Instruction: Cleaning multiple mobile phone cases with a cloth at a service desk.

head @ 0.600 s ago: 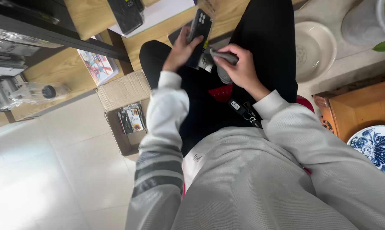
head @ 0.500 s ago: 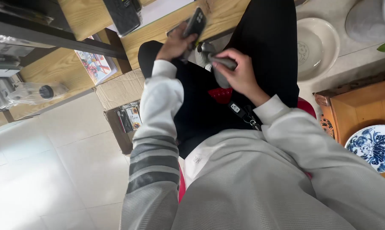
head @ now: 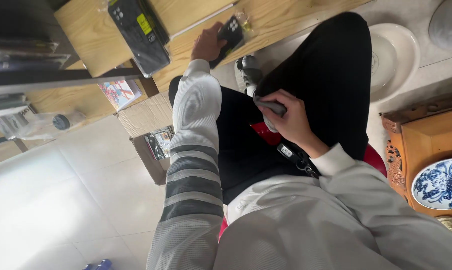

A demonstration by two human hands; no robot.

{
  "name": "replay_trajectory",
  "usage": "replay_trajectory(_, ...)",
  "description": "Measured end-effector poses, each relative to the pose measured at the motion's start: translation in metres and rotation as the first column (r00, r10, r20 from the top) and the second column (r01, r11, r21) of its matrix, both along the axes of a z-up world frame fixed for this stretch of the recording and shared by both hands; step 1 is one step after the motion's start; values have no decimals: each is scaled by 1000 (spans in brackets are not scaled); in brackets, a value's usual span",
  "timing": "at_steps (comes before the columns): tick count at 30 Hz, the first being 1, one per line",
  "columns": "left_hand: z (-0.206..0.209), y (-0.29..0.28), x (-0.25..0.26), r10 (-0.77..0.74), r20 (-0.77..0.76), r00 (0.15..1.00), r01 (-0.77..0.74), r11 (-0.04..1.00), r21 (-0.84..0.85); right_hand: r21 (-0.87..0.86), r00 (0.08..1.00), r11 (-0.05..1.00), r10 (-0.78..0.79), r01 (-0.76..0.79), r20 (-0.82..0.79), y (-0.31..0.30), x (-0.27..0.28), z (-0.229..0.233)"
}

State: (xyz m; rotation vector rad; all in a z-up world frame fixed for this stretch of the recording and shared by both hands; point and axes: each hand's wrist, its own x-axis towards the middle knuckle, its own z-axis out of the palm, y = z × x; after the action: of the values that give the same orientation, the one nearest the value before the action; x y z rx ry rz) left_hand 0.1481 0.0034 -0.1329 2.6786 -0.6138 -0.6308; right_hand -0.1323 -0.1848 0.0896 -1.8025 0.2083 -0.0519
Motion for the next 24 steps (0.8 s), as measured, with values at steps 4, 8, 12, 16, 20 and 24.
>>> replay_trajectory(4, -17, 4, 8, 78, -238, 968, -35, 983, 182, -2, 999, 1000, 1, -1, -50, 1, 6, -2)
replay_trajectory(8, -23, 6, 12, 114, -302, 947, -54, 978, 200, 4, 996, 1000, 28, -28, -85, 2, 11, -8)
replay_trajectory(12, -37, 3, 18, 157, -352, 923, -89, 975, 203, -25, 994, 998, 56, -59, -96, 3, 12, -14)
replay_trajectory(16, -53, 4, 17, 147, -259, 955, -97, 976, 194, -16, 992, 998, 54, -56, -112, 3, 13, -15)
replay_trajectory(20, -64, 0, 15, 216, -136, 967, -200, 972, 126, -9, 993, 999, 49, -50, -111, 2, 15, -15)
replay_trajectory(24, -78, 2, 14, 235, -93, 968, -215, 960, 181, 8, 994, 999, 51, -51, -101, 2, 17, -15)
